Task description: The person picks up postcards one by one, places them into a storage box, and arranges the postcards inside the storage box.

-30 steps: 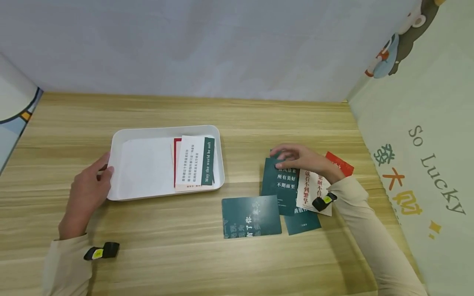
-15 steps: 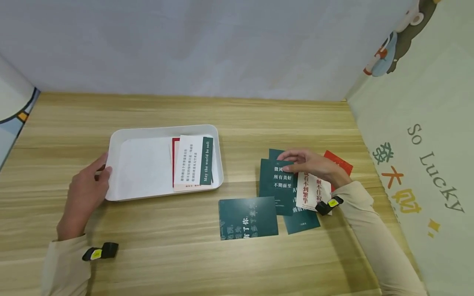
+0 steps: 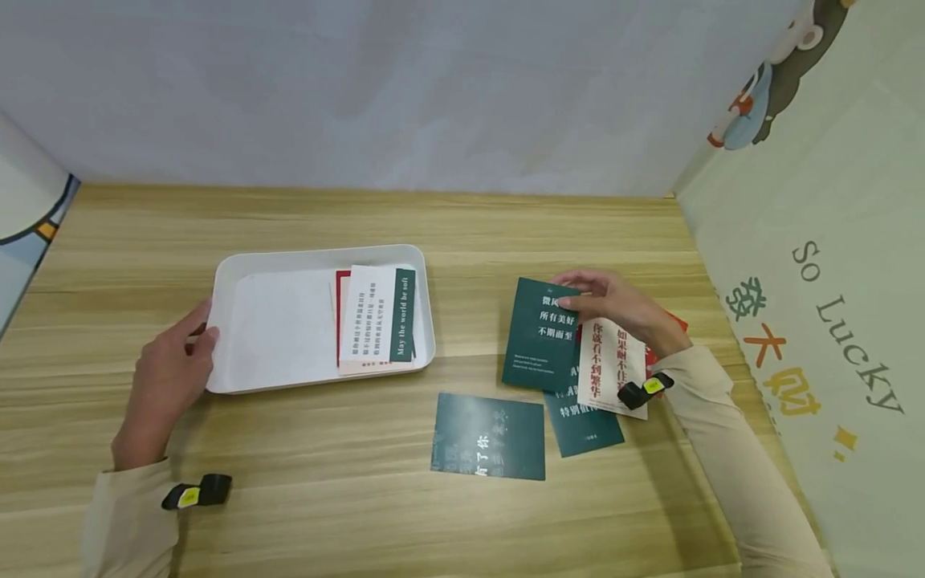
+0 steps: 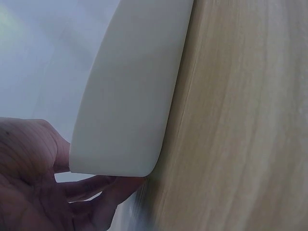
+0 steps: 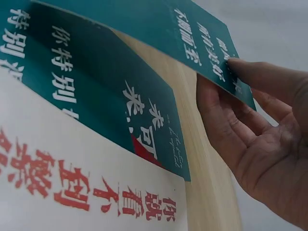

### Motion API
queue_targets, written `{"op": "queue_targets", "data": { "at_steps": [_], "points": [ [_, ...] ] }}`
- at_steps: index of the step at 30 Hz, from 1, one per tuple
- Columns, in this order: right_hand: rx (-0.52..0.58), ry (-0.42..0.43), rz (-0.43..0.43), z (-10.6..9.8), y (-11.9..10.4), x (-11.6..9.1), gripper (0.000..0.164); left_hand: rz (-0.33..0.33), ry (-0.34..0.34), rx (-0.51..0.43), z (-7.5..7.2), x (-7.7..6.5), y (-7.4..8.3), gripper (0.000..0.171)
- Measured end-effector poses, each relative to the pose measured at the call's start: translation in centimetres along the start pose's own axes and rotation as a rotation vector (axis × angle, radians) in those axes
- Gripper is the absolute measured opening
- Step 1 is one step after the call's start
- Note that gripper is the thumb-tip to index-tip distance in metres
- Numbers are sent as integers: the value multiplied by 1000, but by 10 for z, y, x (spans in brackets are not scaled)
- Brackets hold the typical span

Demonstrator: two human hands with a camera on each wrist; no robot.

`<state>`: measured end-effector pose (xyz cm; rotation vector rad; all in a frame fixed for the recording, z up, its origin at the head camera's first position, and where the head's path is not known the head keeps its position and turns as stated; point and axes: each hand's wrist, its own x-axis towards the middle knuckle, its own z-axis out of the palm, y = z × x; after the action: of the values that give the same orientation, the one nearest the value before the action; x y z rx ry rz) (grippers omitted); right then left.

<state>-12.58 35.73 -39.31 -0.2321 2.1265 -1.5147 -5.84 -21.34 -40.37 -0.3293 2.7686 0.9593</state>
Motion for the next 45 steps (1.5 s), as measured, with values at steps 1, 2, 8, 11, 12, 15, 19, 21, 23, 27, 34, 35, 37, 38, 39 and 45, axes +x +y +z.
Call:
{"op": "queue_targets", "data": {
  "at_steps": [1, 2, 8, 11, 12, 15, 19, 21, 23, 27, 34, 35, 37, 38, 39, 45],
  "points": [
    [0, 18, 1, -1, -1, 1, 38, 1, 0, -1, 0, 0, 0, 56],
    [-2, 35, 3, -1, -2, 2, 39, 3, 2, 1, 0, 0, -1, 56],
    [-23, 81, 24, 1, -10, 5, 47, 19, 3, 4, 0, 0, 0, 56],
    [-38, 79, 36, 3, -13, 7, 48, 24, 2, 3, 0, 0, 0, 56],
    [-45, 77, 36, 4, -14, 9, 48, 23, 0, 3, 0, 0, 1, 56],
    [-60, 69, 29, 6, -16, 12, 47, 25, -3, 2, -1, 0, 2, 56],
    [-67, 80, 13, 11, -21, 16, 47, 25, -7, -2, -1, 0, 2, 56],
    [-50, 102, 16, 15, -24, 18, 47, 25, -8, -5, -1, 0, 1, 56],
    [-21, 120, 16, 19, -28, 20, 47, 24, -10, -8, -1, 0, 0, 56],
    [25, 153, 14, 26, -35, 23, 48, 17, -13, -6, -1, 0, 1, 56],
    [36, 166, 24, 38, -46, 32, 48, 24, -10, 2, -2, -1, 0, 56],
    [33, 163, 23, 40, -48, 33, 48, 25, -10, 3, -3, -2, 0, 56],
    [20, 161, 16, 44, -52, 37, 48, 21, -12, 3, -3, -2, 0, 56],
    [17, 159, 10, 46, -54, 39, 48, 19, -13, 1, -3, -2, 0, 56],
    [13, 155, 4, 48, -55, 41, 47, 17, -13, 0, -4, -2, 0, 56],
    [46, 141, -32, 59, -63, 54, 45, 19, -3, 4, -4, -2, 1, 56]
  ]
}}
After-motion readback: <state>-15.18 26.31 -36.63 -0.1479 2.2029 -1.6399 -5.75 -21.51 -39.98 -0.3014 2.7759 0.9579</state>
